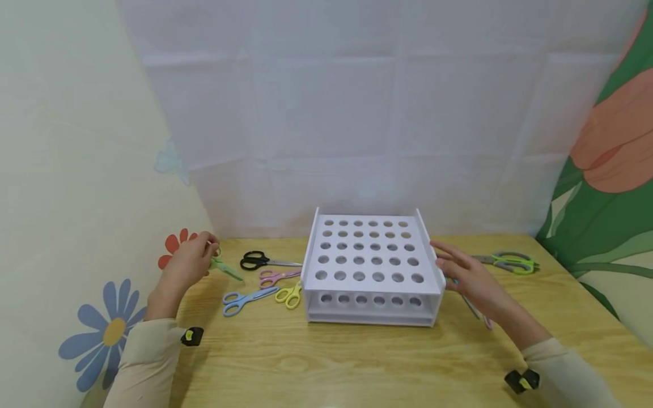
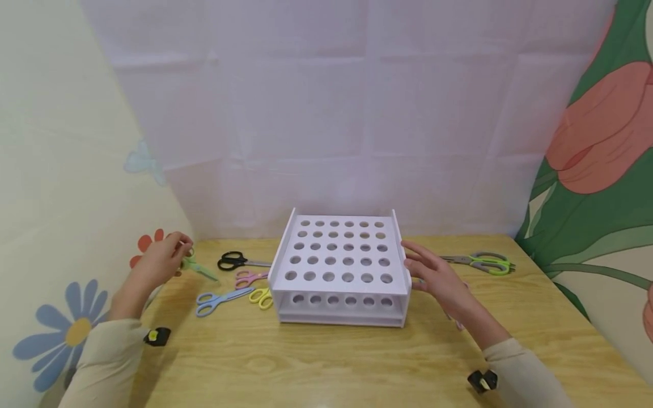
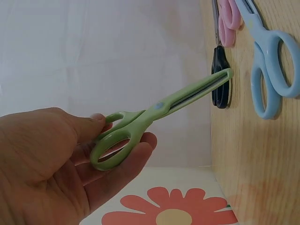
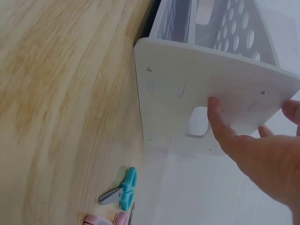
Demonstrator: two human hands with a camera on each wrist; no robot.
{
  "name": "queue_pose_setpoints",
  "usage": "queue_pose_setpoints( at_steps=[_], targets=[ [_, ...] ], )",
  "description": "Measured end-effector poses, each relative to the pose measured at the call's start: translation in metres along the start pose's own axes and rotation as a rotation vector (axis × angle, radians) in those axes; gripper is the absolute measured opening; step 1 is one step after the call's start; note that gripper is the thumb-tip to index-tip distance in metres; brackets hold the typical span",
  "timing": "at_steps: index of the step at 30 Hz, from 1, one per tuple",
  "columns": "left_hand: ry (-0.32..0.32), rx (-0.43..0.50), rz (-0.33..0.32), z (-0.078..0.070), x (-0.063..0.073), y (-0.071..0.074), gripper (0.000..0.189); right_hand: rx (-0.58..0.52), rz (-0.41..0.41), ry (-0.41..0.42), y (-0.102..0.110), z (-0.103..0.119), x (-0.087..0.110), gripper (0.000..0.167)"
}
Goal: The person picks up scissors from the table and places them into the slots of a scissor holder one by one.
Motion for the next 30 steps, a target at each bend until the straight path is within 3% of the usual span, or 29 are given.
queue_pose_setpoints(
  at_steps=[7,10,18,30],
  targets=[
    [0.006,0.092,-0.005,-0.008,0.001,0.002,0.028,0.011,-0.016,-0.012,0.000,-0.001,0.001,0.065],
    [-0.009,0.088,-0.018,-0.015,0.001,0.006,0.032,0.010,-0.006,-0.001,0.000,0.000,0.001,0.065],
    [-0.067,0.068,-0.125,-0.039,0.002,0.022,0.033,0.014,0.004,0.004,0.002,0.000,0.001,0.066],
    [-0.039,0.169,-0.211,-0.063,0.001,0.029,0.039,0.012,0.008,0.012,0.001,0.003,0.003,0.065]
  ],
)
Point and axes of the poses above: each hand's wrist, its own x-axis away from the middle knuckle, its own y-axis out of the back of the hand, z = x × y, the point moved 10 cm from there along -x, towards the middle knuckle, and after that the axes turned 5 degrees about -y, right-handed, at the moved point
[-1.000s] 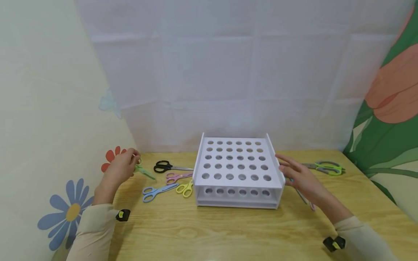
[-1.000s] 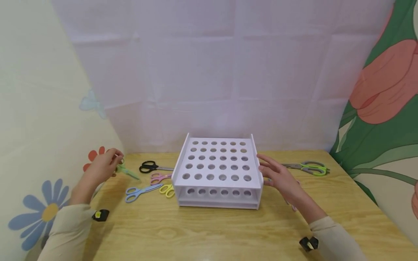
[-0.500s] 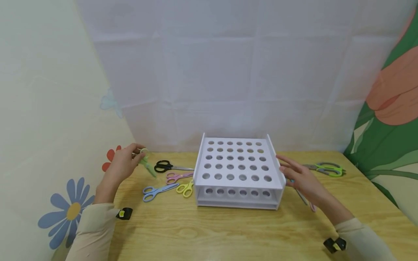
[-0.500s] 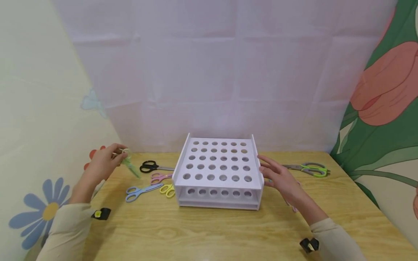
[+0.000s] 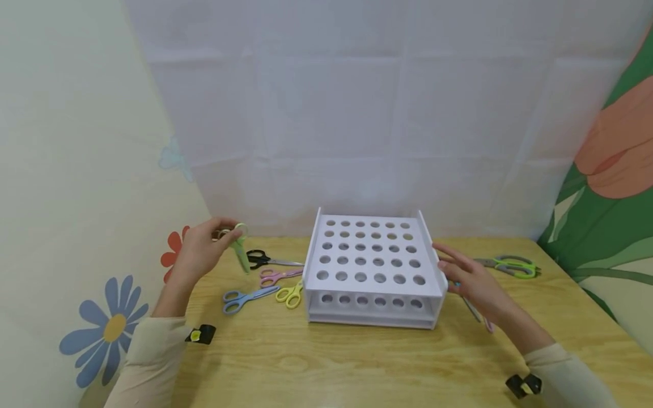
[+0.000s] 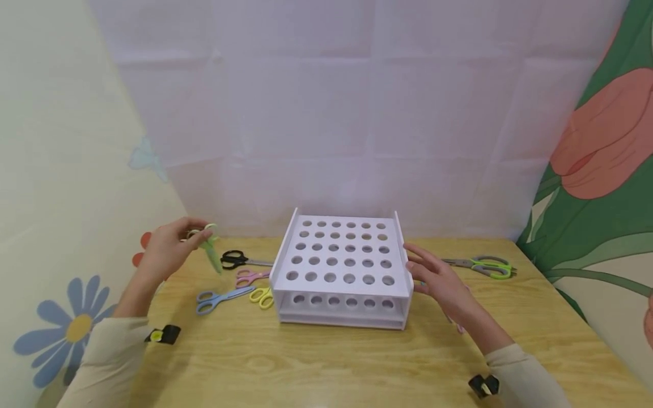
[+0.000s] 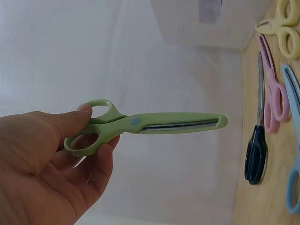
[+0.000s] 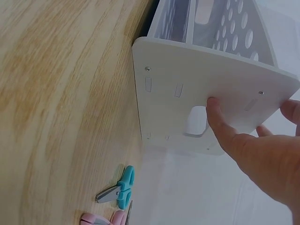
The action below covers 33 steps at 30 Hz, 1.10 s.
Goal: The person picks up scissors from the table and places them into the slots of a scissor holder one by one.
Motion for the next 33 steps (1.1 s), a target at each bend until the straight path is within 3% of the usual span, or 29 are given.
queue_pose_setpoints(
  at_steps=[13,18,24,30,33],
  targets=[
    [0.059,0.081,-0.133,-0.023,0.000,0.007,0.041,0.002,0.000,0.009,-0.002,0.001,0.000,0.065],
    [0.036,0.154,-0.192,-0.040,0.003,0.014,0.039,0.012,0.000,0.005,-0.002,0.000,0.000,0.065],
    [0.018,0.311,-0.230,-0.064,0.008,0.018,0.037,0.020,0.002,0.002,-0.002,-0.001,0.000,0.065],
    [-0.072,0.416,-0.226,-0.092,0.012,0.009,0.028,0.016,0.001,0.003,-0.001,-0.001,0.000,0.065],
    [-0.091,0.457,-0.214,-0.098,0.012,0.000,0.028,0.020,-0.008,-0.005,-0.001,-0.002,-0.002,0.066]
  ],
)
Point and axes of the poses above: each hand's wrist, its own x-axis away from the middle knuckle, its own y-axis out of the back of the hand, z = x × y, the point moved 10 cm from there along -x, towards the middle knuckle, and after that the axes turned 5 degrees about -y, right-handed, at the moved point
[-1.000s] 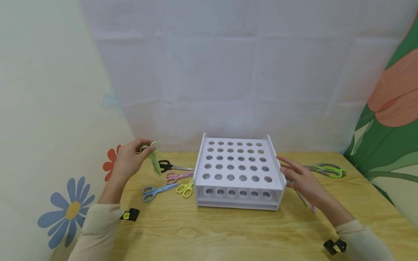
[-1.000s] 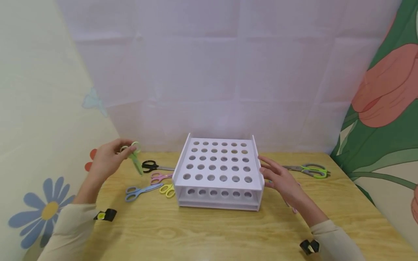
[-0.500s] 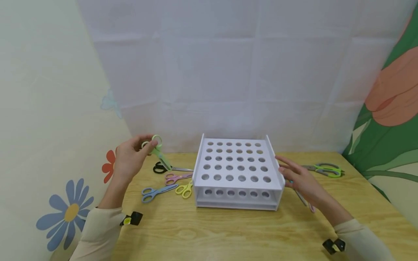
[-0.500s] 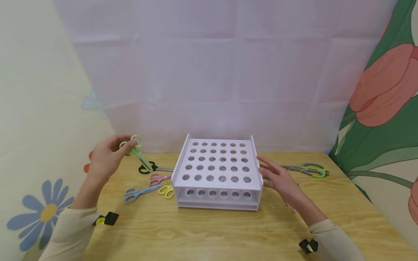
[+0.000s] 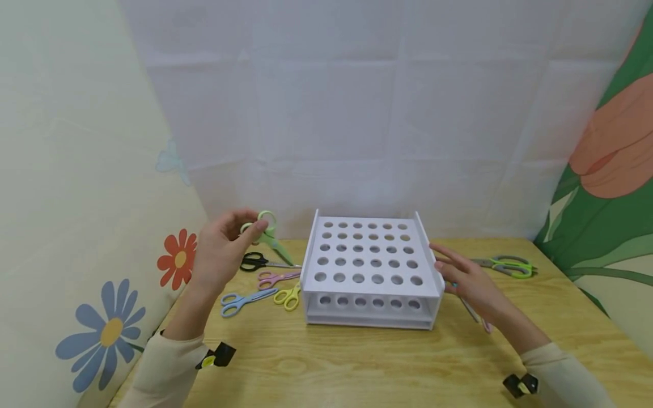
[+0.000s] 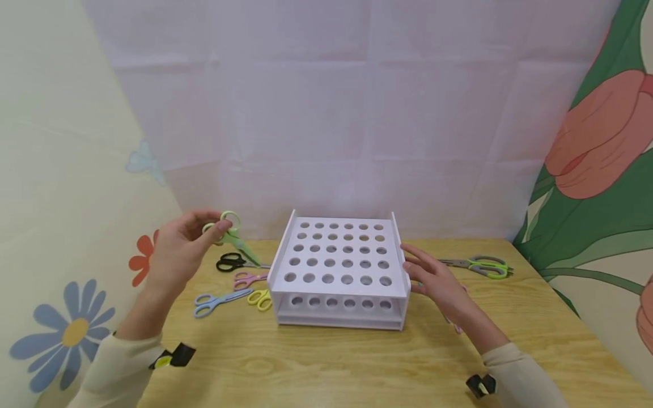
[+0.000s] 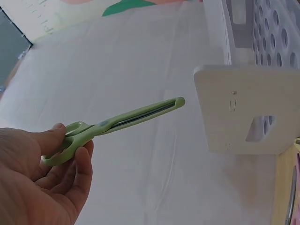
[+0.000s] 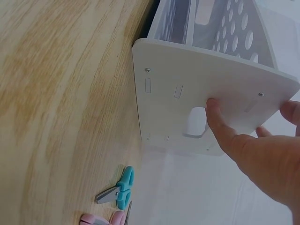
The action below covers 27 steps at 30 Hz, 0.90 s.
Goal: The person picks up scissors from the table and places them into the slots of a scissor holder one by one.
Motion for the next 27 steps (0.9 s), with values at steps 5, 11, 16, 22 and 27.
queue_pose_setpoints(
  at_steps=[5,11,16,22,27],
  targets=[
    [-0.005,0.052,0.003,0.002,0.004,-0.013,0.028,0.008,-0.021,-0.024,0.001,-0.003,-0.001,0.066],
    [-0.016,0.120,0.007,0.003,0.007,-0.029,0.024,0.016,-0.023,-0.035,0.001,-0.003,-0.002,0.066],
    [-0.029,0.136,0.026,0.000,0.011,-0.043,0.023,0.005,-0.027,-0.040,0.001,-0.002,-0.003,0.063],
    [-0.017,0.093,0.077,0.005,0.018,-0.060,0.022,0.011,-0.018,-0.032,-0.001,-0.002,-0.001,0.063],
    [-0.014,0.027,0.116,0.010,0.020,-0.074,0.020,0.017,-0.031,-0.047,0.001,-0.002,-0.001,0.064]
  ],
)
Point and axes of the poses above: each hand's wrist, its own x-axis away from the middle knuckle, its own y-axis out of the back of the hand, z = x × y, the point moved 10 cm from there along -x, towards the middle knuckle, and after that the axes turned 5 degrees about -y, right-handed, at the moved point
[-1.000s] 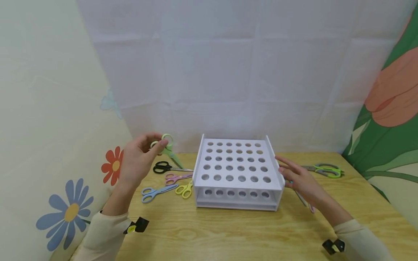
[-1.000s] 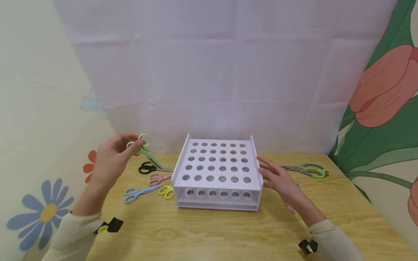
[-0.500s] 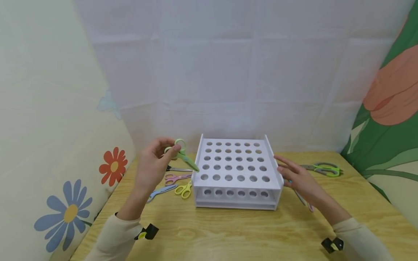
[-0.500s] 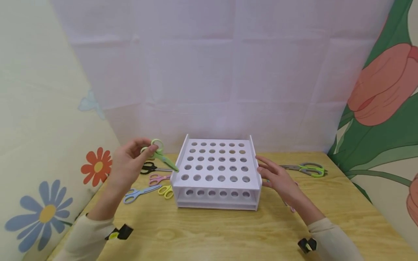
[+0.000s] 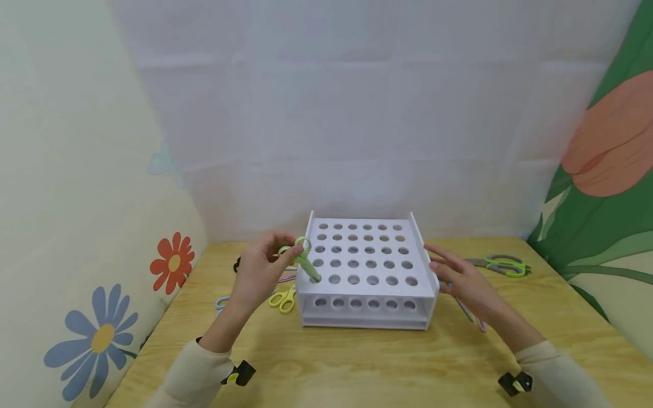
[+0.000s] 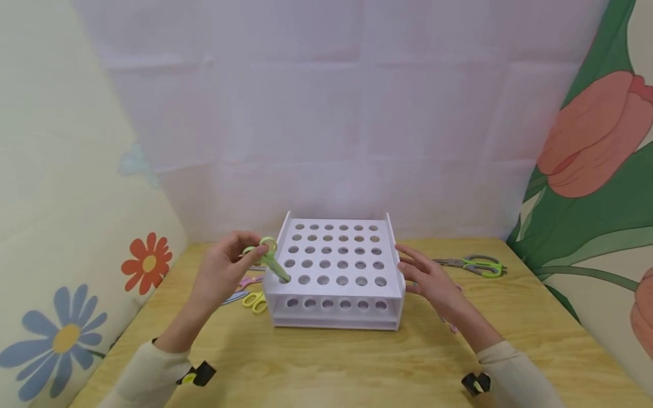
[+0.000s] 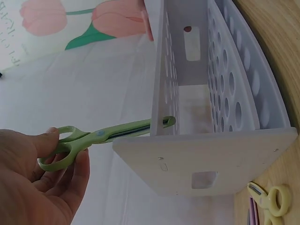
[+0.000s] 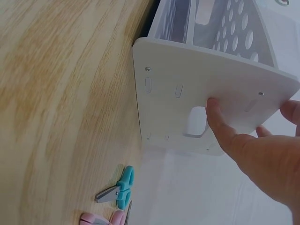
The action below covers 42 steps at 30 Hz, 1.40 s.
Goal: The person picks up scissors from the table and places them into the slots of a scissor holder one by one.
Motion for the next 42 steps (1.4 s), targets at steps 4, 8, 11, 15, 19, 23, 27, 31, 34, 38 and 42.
queue_pose_setpoints(
  at_steps=[4,8,11,15,19,23,27,31,34,38,42],
  targets=[
    [-0.031,-0.074,0.044,-0.001,0.003,-0.009,0.018,-0.017,-0.003,0.006,-0.001,-0.003,0.001,0.064],
    [-0.098,-0.158,0.087,-0.005,0.005,-0.018,0.016,-0.026,0.012,0.024,-0.001,-0.002,0.002,0.064],
    [-0.166,-0.245,0.126,-0.010,0.007,-0.024,0.016,-0.017,0.018,0.027,-0.001,-0.001,0.002,0.063],
    [-0.256,-0.338,0.172,-0.013,0.011,-0.032,0.017,0.000,0.026,0.020,-0.001,0.000,0.000,0.062],
    [-0.314,-0.399,0.188,-0.015,0.014,-0.038,0.018,0.003,0.032,0.018,-0.002,-0.001,0.000,0.062],
    [-0.340,-0.464,0.195,-0.015,0.016,-0.044,0.017,-0.007,0.029,0.030,-0.002,0.001,0.001,0.063],
    [-0.357,-0.531,0.211,-0.014,0.018,-0.051,0.016,-0.020,0.021,0.038,-0.002,0.002,0.001,0.063],
    [-0.389,-0.582,0.214,-0.014,0.020,-0.056,0.016,-0.022,0.020,0.035,-0.003,0.002,0.001,0.065],
    [-0.404,-0.626,0.215,-0.014,0.021,-0.058,0.017,-0.023,0.018,0.032,-0.003,0.002,0.001,0.065],
    [-0.429,-0.678,0.231,-0.014,0.022,-0.061,0.019,-0.017,0.012,0.035,-0.002,0.001,0.000,0.065],
    [-0.450,-0.690,0.251,-0.014,0.022,-0.063,0.022,-0.021,0.015,0.046,-0.002,0.002,0.000,0.065]
  ],
)
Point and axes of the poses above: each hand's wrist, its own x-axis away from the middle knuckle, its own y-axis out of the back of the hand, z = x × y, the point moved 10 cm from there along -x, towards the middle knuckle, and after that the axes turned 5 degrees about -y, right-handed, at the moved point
